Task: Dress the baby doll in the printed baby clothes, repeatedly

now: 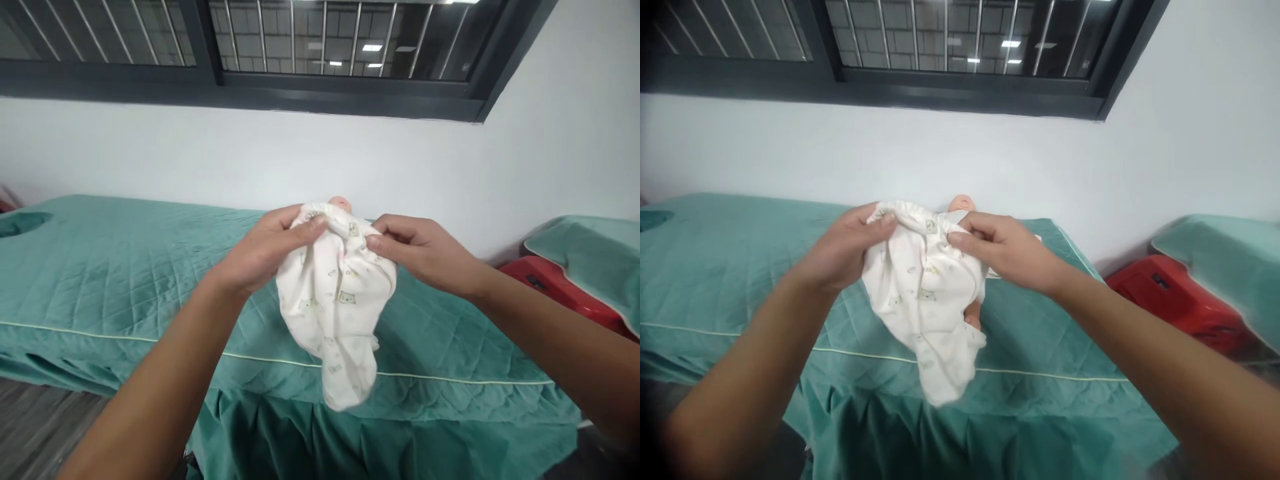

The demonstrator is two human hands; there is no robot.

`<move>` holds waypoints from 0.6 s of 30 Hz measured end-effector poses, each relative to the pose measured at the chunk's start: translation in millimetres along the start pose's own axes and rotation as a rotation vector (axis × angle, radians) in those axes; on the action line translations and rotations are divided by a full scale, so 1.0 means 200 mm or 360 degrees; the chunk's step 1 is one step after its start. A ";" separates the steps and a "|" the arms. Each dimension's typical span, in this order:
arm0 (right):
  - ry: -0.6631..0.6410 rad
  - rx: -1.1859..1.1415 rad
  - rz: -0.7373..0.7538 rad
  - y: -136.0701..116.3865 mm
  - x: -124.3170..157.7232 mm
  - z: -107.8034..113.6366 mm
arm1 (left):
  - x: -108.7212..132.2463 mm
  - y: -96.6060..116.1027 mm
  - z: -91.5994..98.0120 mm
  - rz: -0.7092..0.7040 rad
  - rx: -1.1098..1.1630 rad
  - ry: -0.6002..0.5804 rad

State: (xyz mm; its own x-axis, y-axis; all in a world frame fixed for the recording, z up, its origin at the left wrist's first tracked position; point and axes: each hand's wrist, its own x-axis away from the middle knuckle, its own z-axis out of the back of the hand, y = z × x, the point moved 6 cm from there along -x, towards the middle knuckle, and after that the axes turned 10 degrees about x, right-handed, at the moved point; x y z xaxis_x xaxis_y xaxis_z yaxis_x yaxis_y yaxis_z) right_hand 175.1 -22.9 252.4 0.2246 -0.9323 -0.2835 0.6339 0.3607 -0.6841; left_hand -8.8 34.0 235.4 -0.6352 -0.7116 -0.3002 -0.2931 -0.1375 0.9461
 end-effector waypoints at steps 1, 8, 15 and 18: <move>-0.0057 -0.0047 -0.0007 0.02 -0.01 -0.02 | -0.01 -0.01 0.00 -0.0041 0.0018 0.0060; -0.0249 -0.0390 -0.0021 -0.01 -0.04 -0.17 | -0.06 -0.08 -0.08 0.0006 0.0068 0.0100; 0.0146 -0.0813 -0.0039 0.01 -0.04 -0.11 | 0.00 -0.20 -0.12 0.0338 0.0283 -0.0379; 0.0183 -0.0934 -0.0069 0.04 -0.03 -0.08 | 0.04 -0.24 -0.15 0.0508 0.0198 -0.0666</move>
State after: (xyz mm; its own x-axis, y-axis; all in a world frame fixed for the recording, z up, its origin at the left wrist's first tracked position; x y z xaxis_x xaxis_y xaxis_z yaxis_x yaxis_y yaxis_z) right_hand 168.1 -14.3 238.0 0.1055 -0.9496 -0.2952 0.1189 0.3068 -0.9443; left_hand 21.8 14.4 191.5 -0.9295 -0.3659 -0.0472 -0.1056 0.1413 0.9843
